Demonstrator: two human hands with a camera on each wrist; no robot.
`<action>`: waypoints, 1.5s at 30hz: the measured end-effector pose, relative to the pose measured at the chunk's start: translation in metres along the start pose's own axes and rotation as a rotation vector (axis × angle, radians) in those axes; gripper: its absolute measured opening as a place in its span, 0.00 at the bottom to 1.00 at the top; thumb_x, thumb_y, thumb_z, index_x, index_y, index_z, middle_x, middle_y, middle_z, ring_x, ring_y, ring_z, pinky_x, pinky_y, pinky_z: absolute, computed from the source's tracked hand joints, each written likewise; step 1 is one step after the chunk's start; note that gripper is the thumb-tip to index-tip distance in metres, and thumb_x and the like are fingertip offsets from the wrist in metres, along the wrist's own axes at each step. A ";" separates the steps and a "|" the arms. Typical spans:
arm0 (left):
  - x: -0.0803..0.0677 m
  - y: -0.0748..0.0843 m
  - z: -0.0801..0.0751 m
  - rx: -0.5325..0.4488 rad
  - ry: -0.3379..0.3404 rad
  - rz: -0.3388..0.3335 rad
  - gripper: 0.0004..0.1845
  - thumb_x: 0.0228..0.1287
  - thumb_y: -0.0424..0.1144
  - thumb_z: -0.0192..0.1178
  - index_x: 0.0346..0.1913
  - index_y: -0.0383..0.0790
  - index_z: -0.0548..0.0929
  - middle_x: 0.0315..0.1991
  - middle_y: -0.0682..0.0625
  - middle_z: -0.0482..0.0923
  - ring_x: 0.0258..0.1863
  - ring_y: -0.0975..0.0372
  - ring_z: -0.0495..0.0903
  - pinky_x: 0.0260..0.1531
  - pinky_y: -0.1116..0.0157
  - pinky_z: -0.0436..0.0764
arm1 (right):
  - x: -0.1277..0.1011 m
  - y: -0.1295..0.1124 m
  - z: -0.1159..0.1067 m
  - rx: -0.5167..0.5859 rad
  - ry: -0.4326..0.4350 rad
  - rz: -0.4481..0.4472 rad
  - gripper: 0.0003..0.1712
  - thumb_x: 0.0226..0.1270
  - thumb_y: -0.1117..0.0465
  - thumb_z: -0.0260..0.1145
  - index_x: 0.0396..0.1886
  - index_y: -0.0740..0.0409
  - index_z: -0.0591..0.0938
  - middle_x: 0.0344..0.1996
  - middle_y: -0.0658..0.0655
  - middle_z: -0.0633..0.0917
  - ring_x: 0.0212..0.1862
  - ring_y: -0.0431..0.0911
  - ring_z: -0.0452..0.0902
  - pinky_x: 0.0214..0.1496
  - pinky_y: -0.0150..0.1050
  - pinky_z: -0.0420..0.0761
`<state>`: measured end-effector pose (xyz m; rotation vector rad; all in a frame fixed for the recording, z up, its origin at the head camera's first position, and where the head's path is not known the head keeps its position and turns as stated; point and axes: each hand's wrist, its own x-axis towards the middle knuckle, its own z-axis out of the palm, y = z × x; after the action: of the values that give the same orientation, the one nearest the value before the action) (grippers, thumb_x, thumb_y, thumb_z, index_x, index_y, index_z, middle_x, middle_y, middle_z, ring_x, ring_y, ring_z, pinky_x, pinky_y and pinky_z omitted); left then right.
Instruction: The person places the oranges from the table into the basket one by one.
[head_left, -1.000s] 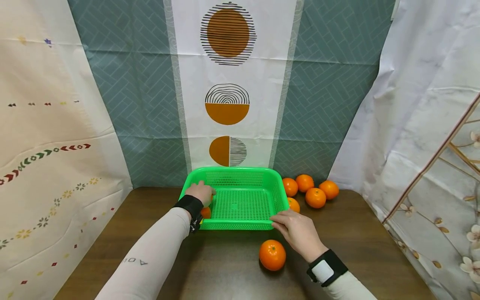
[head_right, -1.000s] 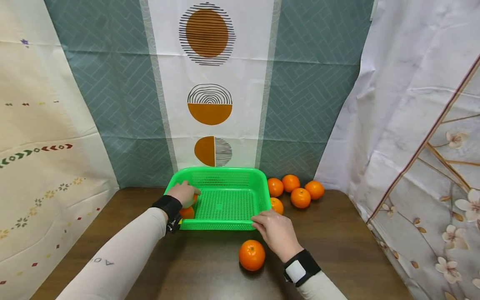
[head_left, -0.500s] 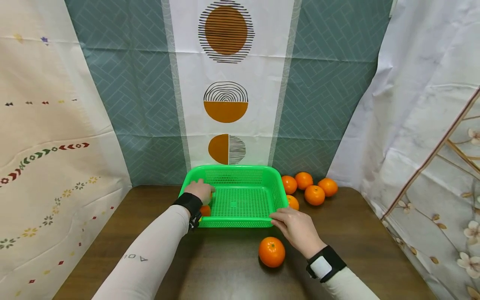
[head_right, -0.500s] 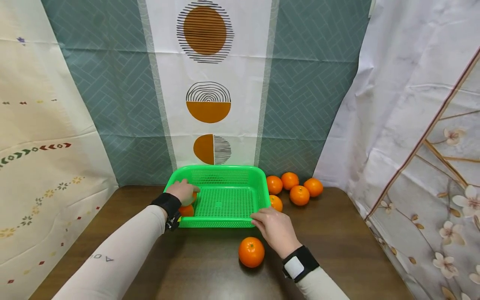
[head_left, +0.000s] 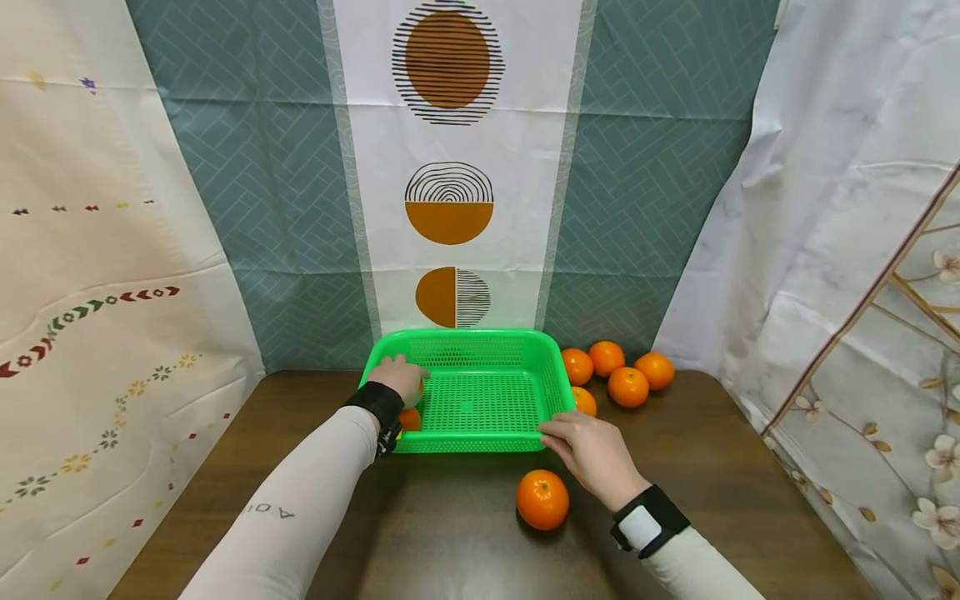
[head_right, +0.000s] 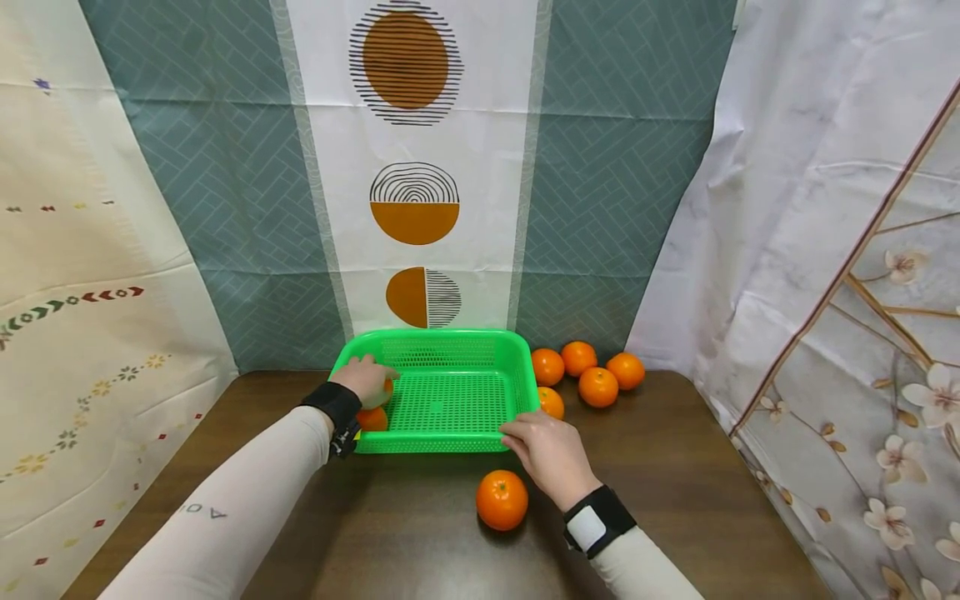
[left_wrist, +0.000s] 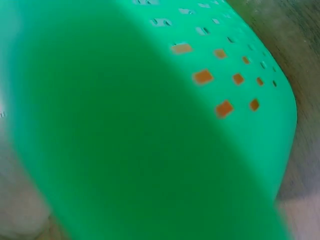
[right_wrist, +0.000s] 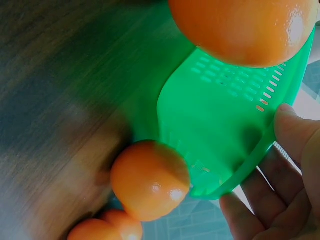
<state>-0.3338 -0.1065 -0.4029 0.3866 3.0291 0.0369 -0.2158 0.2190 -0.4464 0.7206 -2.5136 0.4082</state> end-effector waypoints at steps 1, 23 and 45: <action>-0.002 0.001 -0.003 0.003 0.005 0.002 0.23 0.72 0.39 0.60 0.68 0.52 0.79 0.60 0.35 0.72 0.58 0.39 0.69 0.54 0.44 0.76 | 0.000 0.000 0.000 0.002 0.005 -0.004 0.09 0.64 0.56 0.75 0.44 0.46 0.91 0.39 0.43 0.87 0.41 0.39 0.83 0.39 0.41 0.85; -0.015 0.013 -0.004 0.054 0.170 0.073 0.33 0.74 0.60 0.54 0.76 0.52 0.68 0.73 0.36 0.63 0.71 0.39 0.61 0.65 0.39 0.65 | 0.000 -0.002 0.000 -0.004 -0.018 0.016 0.09 0.62 0.57 0.76 0.43 0.46 0.91 0.38 0.43 0.87 0.39 0.39 0.83 0.38 0.40 0.84; -0.066 0.021 0.008 0.057 0.500 0.263 0.31 0.72 0.59 0.58 0.72 0.50 0.73 0.71 0.37 0.67 0.71 0.40 0.64 0.66 0.39 0.65 | 0.002 -0.006 -0.003 -0.010 -0.014 0.011 0.09 0.62 0.57 0.77 0.42 0.45 0.91 0.38 0.42 0.87 0.40 0.39 0.83 0.38 0.41 0.84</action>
<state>-0.2641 -0.1022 -0.4043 0.9040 3.4422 0.0753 -0.2134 0.2147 -0.4423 0.7089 -2.5319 0.3954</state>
